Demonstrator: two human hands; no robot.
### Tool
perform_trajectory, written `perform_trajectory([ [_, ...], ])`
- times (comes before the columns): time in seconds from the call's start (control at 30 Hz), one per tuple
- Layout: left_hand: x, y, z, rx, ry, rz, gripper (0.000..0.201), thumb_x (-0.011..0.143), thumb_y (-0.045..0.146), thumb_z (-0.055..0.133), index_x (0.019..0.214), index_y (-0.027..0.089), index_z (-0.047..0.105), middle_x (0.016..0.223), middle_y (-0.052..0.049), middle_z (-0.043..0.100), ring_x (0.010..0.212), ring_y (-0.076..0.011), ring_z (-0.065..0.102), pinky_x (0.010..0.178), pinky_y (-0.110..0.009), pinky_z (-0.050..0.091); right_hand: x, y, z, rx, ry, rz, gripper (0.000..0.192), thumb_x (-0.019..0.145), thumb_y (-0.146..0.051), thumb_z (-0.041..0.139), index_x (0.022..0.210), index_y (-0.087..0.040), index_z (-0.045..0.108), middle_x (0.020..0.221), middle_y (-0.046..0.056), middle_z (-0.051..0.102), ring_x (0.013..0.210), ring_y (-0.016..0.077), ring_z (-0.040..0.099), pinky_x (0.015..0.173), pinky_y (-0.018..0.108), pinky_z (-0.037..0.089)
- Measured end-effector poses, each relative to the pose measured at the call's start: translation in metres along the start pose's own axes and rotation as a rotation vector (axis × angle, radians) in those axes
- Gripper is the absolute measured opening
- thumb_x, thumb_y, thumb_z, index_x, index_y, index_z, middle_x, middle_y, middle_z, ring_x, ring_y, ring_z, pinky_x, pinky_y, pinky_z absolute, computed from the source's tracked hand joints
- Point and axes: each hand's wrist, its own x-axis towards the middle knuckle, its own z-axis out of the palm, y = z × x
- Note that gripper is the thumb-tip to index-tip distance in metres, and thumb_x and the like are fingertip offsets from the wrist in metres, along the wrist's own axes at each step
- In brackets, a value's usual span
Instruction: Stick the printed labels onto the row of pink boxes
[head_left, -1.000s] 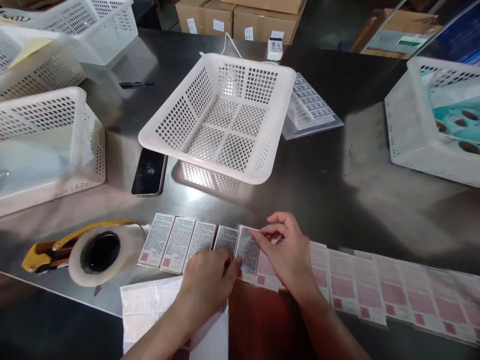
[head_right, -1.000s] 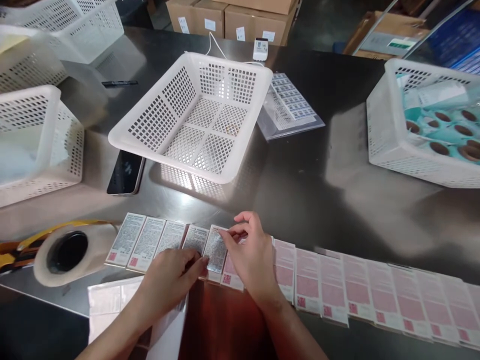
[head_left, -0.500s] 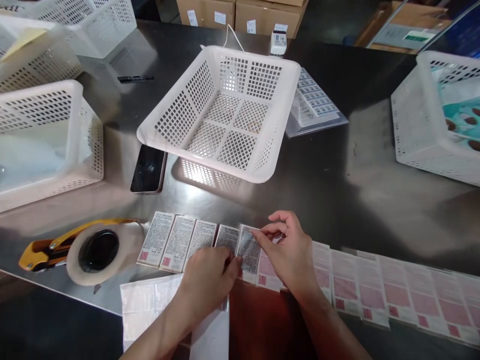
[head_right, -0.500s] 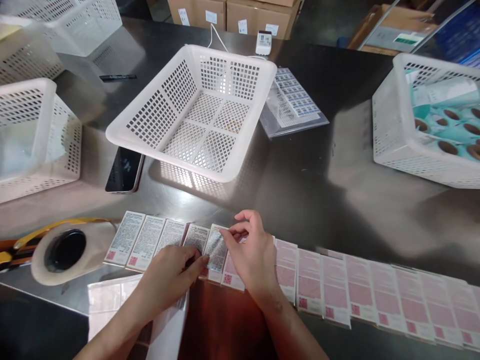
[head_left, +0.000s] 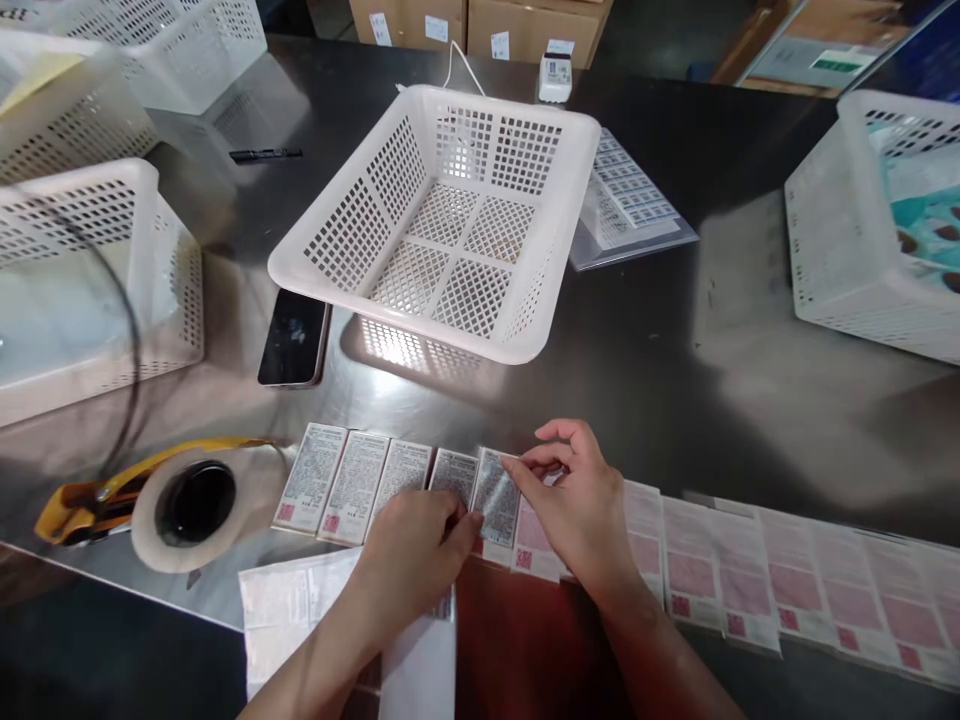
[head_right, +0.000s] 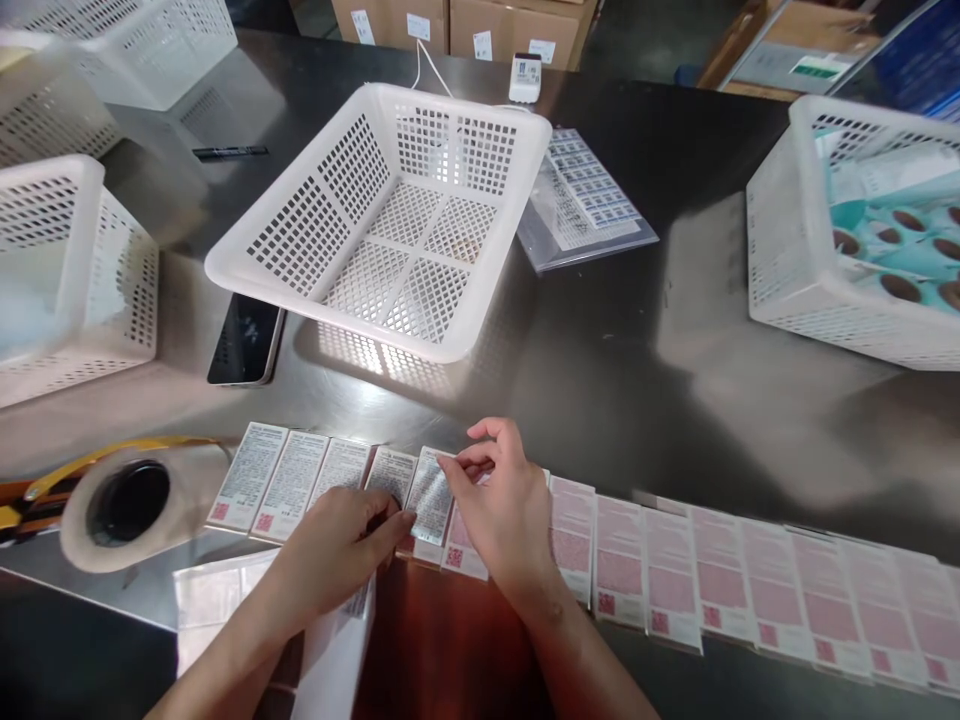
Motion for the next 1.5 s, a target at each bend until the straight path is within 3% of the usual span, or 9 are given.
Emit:
perform_trajectory([
  [0.93,0.004,0.008,-0.001,0.058,-0.012,-0.053,0.031,0.087,0.035,0.051,0.062,0.021,0.062,0.066,-0.004,0.067,0.065,-0.0187,0.06,0.059,-0.029,0.029,-0.004,0.005,0.006,-0.017,0.052,-0.065,0.033,0.079,-0.034,0.07,0.104,-0.028,0.049,0.078,-0.003,0.069,0.066,0.0184,0.066,0.061,0.03,0.048],
  [1.07,0.003,0.006,-0.001,0.041,-0.002,-0.036,0.033,0.086,0.037,0.05,0.057,0.021,0.057,0.063,-0.003,0.065,0.063,-0.018,0.058,0.06,-0.029,0.03,0.0,0.009,0.005,-0.054,0.122,-0.11,0.037,0.075,-0.032,0.073,0.104,-0.026,0.051,0.085,-0.001,0.061,0.069,0.018,0.062,0.062,0.03,0.048],
  [1.3,-0.003,0.001,-0.001,-0.004,0.006,0.017,0.029,0.072,0.036,0.062,0.052,0.021,0.048,0.052,0.004,0.052,0.055,-0.0136,0.048,0.055,-0.026,0.028,0.0,0.013,-0.001,-0.01,0.149,-0.196,0.025,0.084,-0.02,0.059,0.106,-0.023,0.05,0.086,0.0,0.055,0.073,0.0173,0.06,0.068,0.032,0.051],
  [1.4,-0.01,-0.006,-0.001,-0.1,0.019,0.056,0.035,0.075,0.04,0.062,0.053,0.021,0.044,0.05,0.005,0.049,0.054,-0.0123,0.044,0.054,-0.025,0.028,-0.012,0.012,-0.001,-0.087,0.107,-0.305,0.029,0.085,-0.027,0.065,0.11,-0.022,0.051,0.094,0.004,0.057,0.08,0.0208,0.061,0.072,0.036,0.053],
  [1.5,-0.019,-0.016,-0.003,-0.206,0.15,0.05,0.039,0.08,0.046,0.059,0.054,0.021,0.044,0.05,0.004,0.049,0.053,-0.0119,0.044,0.053,-0.024,0.029,-0.028,0.012,-0.005,-0.253,0.0,-0.403,0.043,0.078,-0.028,0.076,0.115,-0.021,0.053,0.104,0.008,0.059,0.098,0.0286,0.058,0.084,0.046,0.052],
])
